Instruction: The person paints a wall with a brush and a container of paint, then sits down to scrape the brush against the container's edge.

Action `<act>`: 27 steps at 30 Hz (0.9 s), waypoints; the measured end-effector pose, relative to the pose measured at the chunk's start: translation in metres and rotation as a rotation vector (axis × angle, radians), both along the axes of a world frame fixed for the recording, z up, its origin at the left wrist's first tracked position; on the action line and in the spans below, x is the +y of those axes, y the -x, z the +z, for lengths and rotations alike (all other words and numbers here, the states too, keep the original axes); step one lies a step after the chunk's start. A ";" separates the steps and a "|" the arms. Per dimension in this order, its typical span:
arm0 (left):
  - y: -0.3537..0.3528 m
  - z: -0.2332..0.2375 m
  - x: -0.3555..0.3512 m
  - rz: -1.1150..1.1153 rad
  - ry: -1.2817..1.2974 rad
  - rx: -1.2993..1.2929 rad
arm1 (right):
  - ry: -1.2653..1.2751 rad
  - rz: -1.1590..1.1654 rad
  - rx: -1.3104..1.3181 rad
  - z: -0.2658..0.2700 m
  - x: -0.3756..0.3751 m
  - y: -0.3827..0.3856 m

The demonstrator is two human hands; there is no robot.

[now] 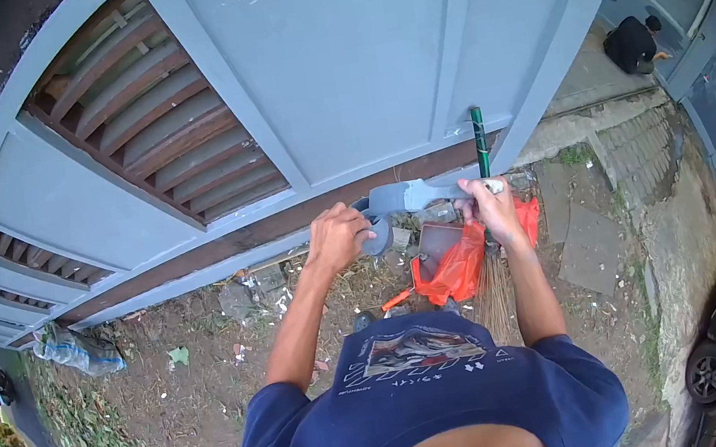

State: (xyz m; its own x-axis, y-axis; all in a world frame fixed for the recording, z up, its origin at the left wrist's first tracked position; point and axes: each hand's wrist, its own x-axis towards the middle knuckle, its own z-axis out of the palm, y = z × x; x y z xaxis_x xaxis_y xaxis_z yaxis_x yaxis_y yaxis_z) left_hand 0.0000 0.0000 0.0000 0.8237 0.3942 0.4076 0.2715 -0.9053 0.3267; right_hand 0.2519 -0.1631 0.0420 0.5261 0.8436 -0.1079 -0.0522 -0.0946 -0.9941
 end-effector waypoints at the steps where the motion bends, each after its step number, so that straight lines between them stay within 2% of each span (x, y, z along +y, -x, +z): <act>1: 0.003 -0.003 0.002 0.038 0.012 -0.013 | -0.031 -0.043 0.050 -0.005 0.006 0.001; 3: 0.001 -0.008 -0.015 0.074 0.054 -0.046 | -0.034 -0.089 0.078 0.000 0.003 -0.006; 5: 0.013 -0.006 -0.002 0.119 0.038 -0.055 | -0.063 -0.208 0.149 -0.005 0.028 -0.002; 7: 0.024 -0.003 0.004 0.146 0.010 -0.060 | -0.067 -0.225 0.133 -0.010 0.048 -0.005; 9: 0.035 -0.004 0.006 0.217 0.057 -0.014 | -0.049 -0.359 0.108 -0.024 0.068 -0.015; 12: 0.048 -0.003 0.007 0.258 0.048 -0.029 | -0.040 -0.437 0.103 -0.035 0.104 -0.035; 14: 0.056 0.000 0.007 0.300 0.039 -0.030 | -0.034 -0.484 0.088 -0.028 0.127 -0.046; 18: 0.068 0.002 0.008 0.311 0.017 -0.083 | -0.191 -0.593 0.092 0.011 0.180 -0.071; 25: 0.077 0.002 0.010 0.378 -0.008 -0.109 | -0.479 -0.668 0.027 0.161 0.194 -0.073; 27: 0.077 0.001 0.010 0.385 -0.008 -0.104 | -0.638 -0.647 -0.031 0.193 0.190 -0.069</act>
